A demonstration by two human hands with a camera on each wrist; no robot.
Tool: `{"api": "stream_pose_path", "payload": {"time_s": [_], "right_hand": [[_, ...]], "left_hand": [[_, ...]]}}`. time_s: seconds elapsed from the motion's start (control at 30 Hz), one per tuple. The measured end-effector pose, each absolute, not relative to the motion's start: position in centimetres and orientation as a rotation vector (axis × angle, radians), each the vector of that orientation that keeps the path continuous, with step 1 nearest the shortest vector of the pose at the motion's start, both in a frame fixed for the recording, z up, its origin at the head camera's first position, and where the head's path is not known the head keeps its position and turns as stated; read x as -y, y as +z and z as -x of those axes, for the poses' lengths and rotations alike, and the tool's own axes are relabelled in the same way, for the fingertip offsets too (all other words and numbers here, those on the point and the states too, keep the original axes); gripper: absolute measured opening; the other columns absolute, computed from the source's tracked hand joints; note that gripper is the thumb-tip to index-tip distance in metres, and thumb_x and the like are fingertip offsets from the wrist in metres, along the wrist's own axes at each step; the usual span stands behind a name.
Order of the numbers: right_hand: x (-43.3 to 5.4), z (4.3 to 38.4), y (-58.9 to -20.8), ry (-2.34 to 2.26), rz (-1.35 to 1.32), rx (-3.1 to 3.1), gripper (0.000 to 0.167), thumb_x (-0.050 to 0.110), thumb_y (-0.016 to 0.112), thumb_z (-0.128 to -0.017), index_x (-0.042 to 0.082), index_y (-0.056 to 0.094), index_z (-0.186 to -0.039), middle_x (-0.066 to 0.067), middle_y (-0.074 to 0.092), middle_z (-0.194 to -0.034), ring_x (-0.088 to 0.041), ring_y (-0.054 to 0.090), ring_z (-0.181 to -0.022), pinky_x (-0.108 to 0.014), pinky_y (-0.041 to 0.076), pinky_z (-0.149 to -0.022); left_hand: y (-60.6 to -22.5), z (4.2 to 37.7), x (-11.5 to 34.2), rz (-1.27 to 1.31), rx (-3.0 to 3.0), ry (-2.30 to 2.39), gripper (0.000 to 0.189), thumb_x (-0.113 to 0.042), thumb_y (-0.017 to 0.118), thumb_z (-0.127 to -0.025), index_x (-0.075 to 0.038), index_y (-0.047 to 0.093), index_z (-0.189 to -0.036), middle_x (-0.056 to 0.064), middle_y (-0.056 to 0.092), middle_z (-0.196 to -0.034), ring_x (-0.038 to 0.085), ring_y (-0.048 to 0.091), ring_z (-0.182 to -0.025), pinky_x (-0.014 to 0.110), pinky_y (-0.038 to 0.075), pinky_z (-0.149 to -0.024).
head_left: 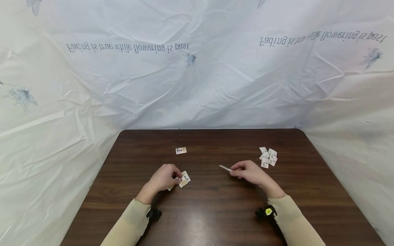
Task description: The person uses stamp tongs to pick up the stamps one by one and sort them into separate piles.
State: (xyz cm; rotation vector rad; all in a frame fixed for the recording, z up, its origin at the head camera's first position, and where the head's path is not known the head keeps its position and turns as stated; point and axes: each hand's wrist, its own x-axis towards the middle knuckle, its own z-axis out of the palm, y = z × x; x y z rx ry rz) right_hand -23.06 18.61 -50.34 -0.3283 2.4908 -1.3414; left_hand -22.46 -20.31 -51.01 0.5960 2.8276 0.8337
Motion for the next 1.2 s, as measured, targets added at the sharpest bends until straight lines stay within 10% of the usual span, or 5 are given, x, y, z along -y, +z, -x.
{"api": "stream_pose_path", "payload": {"time_s": [1.2], "right_hand": [[-4.8,19.1,-52.4,-1.202,0.647,-2.492,0.007,0.019,0.084,-0.093,0.014,0.083,-0.098,0.014,0.069,-0.073,-0.005,0.059,-0.062,-0.025,0.047,-0.059]], "left_hand": [[-51.5,22.9,20.3,-0.562,-2.818,0.877,0.014,-0.005,0.090,-0.082,-0.015,0.083,-0.090,-0.006,0.069,-0.087,0.011,0.060,-0.077,0.033,0.052,-0.072]]}}
